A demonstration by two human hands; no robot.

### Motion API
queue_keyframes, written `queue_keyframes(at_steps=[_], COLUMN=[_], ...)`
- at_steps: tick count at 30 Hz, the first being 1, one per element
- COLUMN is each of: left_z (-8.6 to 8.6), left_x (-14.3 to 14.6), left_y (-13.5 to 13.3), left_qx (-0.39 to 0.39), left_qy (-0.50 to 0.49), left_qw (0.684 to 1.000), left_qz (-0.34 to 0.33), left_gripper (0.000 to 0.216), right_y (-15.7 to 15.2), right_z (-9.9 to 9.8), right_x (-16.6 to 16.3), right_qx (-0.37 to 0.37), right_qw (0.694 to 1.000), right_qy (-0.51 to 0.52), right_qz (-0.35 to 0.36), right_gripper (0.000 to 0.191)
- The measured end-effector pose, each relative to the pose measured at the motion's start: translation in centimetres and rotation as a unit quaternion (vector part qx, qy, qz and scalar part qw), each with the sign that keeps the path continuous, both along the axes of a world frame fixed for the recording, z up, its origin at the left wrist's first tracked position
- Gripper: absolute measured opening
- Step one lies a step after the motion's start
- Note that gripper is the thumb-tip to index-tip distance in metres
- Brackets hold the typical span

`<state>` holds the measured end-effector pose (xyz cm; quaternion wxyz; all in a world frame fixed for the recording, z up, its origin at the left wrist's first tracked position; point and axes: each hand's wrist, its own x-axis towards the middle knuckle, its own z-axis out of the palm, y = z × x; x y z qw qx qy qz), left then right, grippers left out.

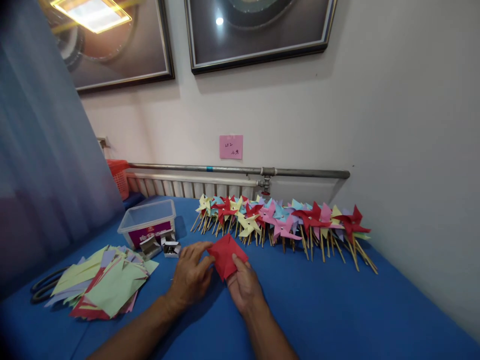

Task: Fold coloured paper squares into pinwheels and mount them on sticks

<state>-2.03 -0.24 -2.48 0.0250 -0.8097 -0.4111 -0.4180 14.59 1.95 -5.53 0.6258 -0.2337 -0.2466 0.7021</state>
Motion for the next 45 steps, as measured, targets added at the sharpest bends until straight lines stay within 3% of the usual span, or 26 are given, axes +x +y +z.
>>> queue_keyframes(at_steps=[8,11,14,16,18,23,27,37,45], left_z=[-0.1,-0.4,-0.1,0.3,0.7,0.3,-0.2,-0.1,0.0], left_x=[0.4,-0.3,-1.0,-1.3,-1.4,-0.6,0.2,0.1,0.0], left_y=[0.2,0.6,1.3,1.5,1.3,0.3,0.0,0.3,0.2], left_qx=[-0.019,-0.050,-0.117,-0.142,-0.128,-0.046,-0.028,-0.040,-0.098], left_qy=[-0.008,-0.110,-0.254,-0.292,-0.262,-0.033,0.052,-0.002,-0.087], left_qw=[0.999,0.993,0.959,0.945,0.956,0.998,0.998,0.998,0.991], left_qz=[-0.040,-0.012,0.035,0.034,0.012,-0.030,-0.035,-0.040,-0.023], left_gripper=[0.027,0.032,0.020,0.015,0.016,0.041,0.028,0.017,0.021], right_y=[-0.4,-0.7,-1.1,-1.2,-1.0,-0.2,-0.2,-1.0,-1.1], right_z=[0.4,0.9,1.2,1.2,1.0,0.2,0.2,1.1,1.2], right_x=[-0.1,-0.3,-0.6,-0.7,-0.7,-0.2,-0.2,-0.6,-1.0], right_qx=[-0.004,-0.014,-0.015,-0.016,-0.017,-0.028,-0.020,-0.043,0.013], right_qw=[1.000,1.000,0.999,0.999,0.999,0.999,0.999,0.999,0.999], right_qy=[-0.006,-0.003,-0.010,-0.015,-0.017,-0.013,-0.024,-0.019,-0.033], right_qz=[-0.019,-0.028,-0.029,-0.026,-0.026,-0.023,-0.019,-0.027,-0.029], right_gripper=[0.033,0.035,0.032,0.031,0.031,0.030,0.031,0.028,0.035])
